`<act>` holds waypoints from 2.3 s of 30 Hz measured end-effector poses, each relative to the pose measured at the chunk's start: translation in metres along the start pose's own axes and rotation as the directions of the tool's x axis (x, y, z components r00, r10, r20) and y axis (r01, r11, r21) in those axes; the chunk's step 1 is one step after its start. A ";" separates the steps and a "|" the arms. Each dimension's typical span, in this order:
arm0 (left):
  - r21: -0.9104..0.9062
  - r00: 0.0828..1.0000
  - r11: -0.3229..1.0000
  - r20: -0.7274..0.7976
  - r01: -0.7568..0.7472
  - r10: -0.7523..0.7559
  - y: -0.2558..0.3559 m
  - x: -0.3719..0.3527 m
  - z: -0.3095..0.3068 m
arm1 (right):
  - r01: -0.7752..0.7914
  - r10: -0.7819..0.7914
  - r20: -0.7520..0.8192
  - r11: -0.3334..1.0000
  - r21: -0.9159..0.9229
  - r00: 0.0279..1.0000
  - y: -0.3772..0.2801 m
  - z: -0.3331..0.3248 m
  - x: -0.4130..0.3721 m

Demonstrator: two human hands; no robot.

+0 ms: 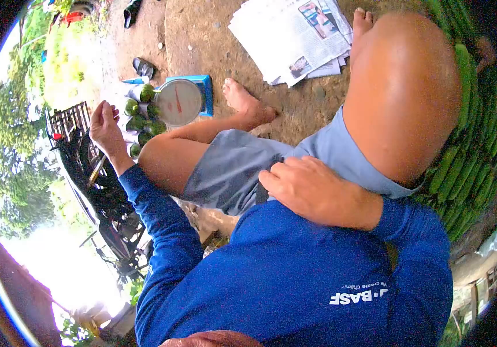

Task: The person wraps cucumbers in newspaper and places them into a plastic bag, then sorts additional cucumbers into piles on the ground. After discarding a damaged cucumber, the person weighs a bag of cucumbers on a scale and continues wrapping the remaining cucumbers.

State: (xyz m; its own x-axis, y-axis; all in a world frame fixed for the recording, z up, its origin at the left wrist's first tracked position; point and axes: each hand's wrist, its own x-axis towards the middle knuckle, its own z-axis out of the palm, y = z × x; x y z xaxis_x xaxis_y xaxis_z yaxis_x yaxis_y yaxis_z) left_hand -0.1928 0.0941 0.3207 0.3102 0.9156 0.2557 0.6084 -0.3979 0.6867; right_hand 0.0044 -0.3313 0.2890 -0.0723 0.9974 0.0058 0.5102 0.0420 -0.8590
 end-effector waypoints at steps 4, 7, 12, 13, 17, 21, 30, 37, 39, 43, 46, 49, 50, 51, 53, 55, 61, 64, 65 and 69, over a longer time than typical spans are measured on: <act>0.018 1.000 1.000 0.021 -0.002 0.001 0.001 0.003 0.004 | -0.012 0.012 -0.001 1.000 -0.018 1.000 0.001 0.001 0.000; 0.013 0.999 1.000 0.033 0.007 -0.008 0.005 0.004 0.010 | -0.003 0.002 -0.025 0.998 -0.063 1.000 0.003 0.000 -0.001; 0.088 0.999 0.996 0.047 0.013 -0.017 0.014 0.004 0.020 | -0.004 -0.001 -0.055 0.996 -0.086 0.998 0.006 -0.012 -0.007; 0.102 0.999 0.995 0.052 0.010 -0.016 0.014 0.005 0.021 | -0.016 0.011 -0.061 0.996 -0.086 0.998 0.006 -0.013 -0.009; 0.065 0.995 0.998 0.099 -0.011 0.005 0.009 0.014 0.026 | -0.050 0.044 -0.090 0.997 -0.067 0.995 0.009 -0.020 -0.016; 0.120 0.993 0.993 0.115 -0.020 0.006 0.021 0.022 0.040 | -0.060 0.054 -0.102 0.996 -0.060 0.993 0.013 -0.030 -0.020; 0.132 0.985 0.991 0.163 0.039 -0.060 0.031 0.036 0.063 | -0.108 0.081 -0.247 0.989 -0.096 0.966 0.020 -0.033 -0.031; 0.101 0.938 0.987 0.335 -0.126 0.085 -0.047 0.100 0.026 | -0.096 0.078 -0.286 0.994 -0.052 0.955 0.016 -0.033 -0.041; 0.071 0.949 0.997 0.314 0.011 -0.033 -0.014 0.090 0.055 | -0.072 0.032 -0.355 0.992 -0.100 0.934 0.016 -0.018 -0.044; 0.180 0.946 0.978 0.321 -0.109 0.047 0.056 0.070 0.104 | -0.177 0.090 -0.480 0.974 -0.140 0.873 0.001 0.002 -0.041; 0.159 0.900 0.972 0.427 -0.173 0.090 0.077 0.068 0.143 | -0.191 0.085 -0.523 0.970 -0.152 0.848 0.006 0.018 -0.037; 0.122 0.866 0.976 0.490 -0.179 0.097 0.091 0.068 0.176 | -0.199 0.073 -0.531 0.963 -0.184 0.844 0.012 0.023 -0.032; 0.113 0.842 0.977 0.532 -0.180 0.093 0.096 0.069 0.182 | -0.171 0.055 -0.533 0.971 -0.170 0.844 0.013 0.025 -0.033; 0.100 0.833 0.983 0.547 -0.154 0.075 0.109 0.059 0.189 | -0.142 0.038 -0.534 0.978 -0.155 0.845 0.013 0.021 -0.037; 0.057 0.800 0.982 0.590 -0.181 0.113 0.107 0.059 0.199 | -0.023 0.004 -0.491 0.999 -0.034 0.871 0.015 0.010 -0.046; 0.042 0.795 0.985 0.597 -0.168 0.110 0.086 0.074 0.210 | 0.135 -0.045 -0.409 0.972 0.194 0.911 0.017 -0.014 -0.059; 0.061 0.769 0.989 0.636 -0.133 0.064 0.048 0.097 0.217 | 0.371 -0.095 -0.396 0.593 0.715 0.913 0.009 -0.114 -0.145; 0.058 0.744 0.988 0.664 -0.141 0.067 0.049 0.093 0.216 | 0.174 0.328 -0.405 0.553 0.815 0.853 0.035 -0.151 -0.217; 0.044 0.729 0.995 0.684 -0.085 0.032 0.049 0.090 0.215 | 0.103 0.496 -0.543 0.667 0.738 0.678 0.063 -0.143 -0.237; 0.087 0.718 0.985 0.694 -0.148 0.047 0.068 0.072 0.213 | -0.853 0.755 -0.654 0.309 0.421 -0.050 0.211 -0.129 -0.347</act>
State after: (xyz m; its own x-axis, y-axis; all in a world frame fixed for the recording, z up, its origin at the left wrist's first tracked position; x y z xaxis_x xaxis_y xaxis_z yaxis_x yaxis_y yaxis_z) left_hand 0.0263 0.1205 0.2409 0.7584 0.5991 -0.2568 0.6169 -0.5325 0.5795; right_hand 0.2478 -0.6610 0.1718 0.9492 0.0209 -0.3141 -0.1417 -0.8626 -0.4856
